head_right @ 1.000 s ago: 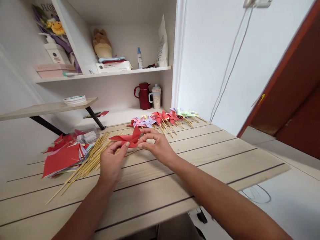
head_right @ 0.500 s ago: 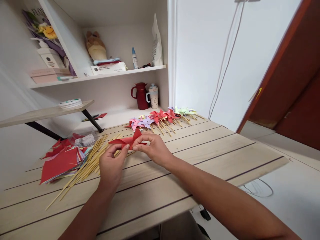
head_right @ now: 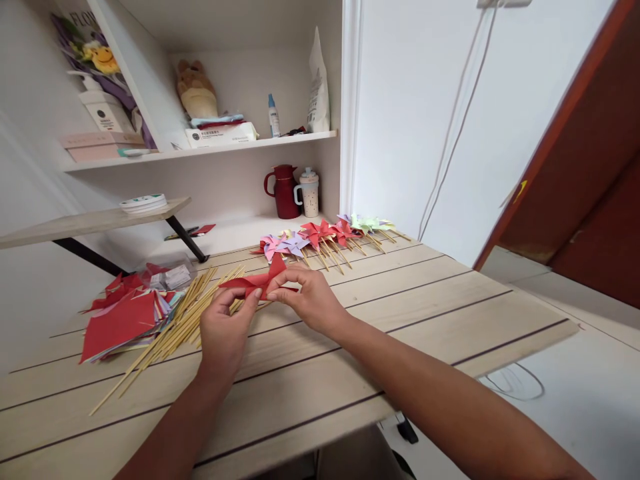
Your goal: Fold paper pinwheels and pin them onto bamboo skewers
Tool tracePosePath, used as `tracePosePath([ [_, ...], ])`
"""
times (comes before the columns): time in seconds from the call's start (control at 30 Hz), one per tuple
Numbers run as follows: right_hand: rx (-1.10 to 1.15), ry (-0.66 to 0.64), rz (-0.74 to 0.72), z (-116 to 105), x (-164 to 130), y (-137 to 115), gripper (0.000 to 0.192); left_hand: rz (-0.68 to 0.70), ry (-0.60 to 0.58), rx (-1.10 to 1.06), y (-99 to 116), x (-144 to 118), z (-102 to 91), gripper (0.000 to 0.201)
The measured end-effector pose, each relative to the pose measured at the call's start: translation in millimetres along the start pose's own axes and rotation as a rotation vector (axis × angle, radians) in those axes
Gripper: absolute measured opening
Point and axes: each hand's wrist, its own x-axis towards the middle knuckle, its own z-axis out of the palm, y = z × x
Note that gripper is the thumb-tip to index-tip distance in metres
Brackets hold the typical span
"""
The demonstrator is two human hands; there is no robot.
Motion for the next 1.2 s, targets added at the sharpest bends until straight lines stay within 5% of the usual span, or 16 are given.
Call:
tracePosePath([
  [0.63,0.034,0.003,0.038,-1.7,0.6,1.7,0.009,-0.004,-0.003,0.001,4.7,-4.3,0.4,0.008],
  [1.2,0.186,0.040,0.085,1.7,2.1,1.3,0.014,0.154,0.017,0.004,4.3,-5.7,2.4,0.010],
])
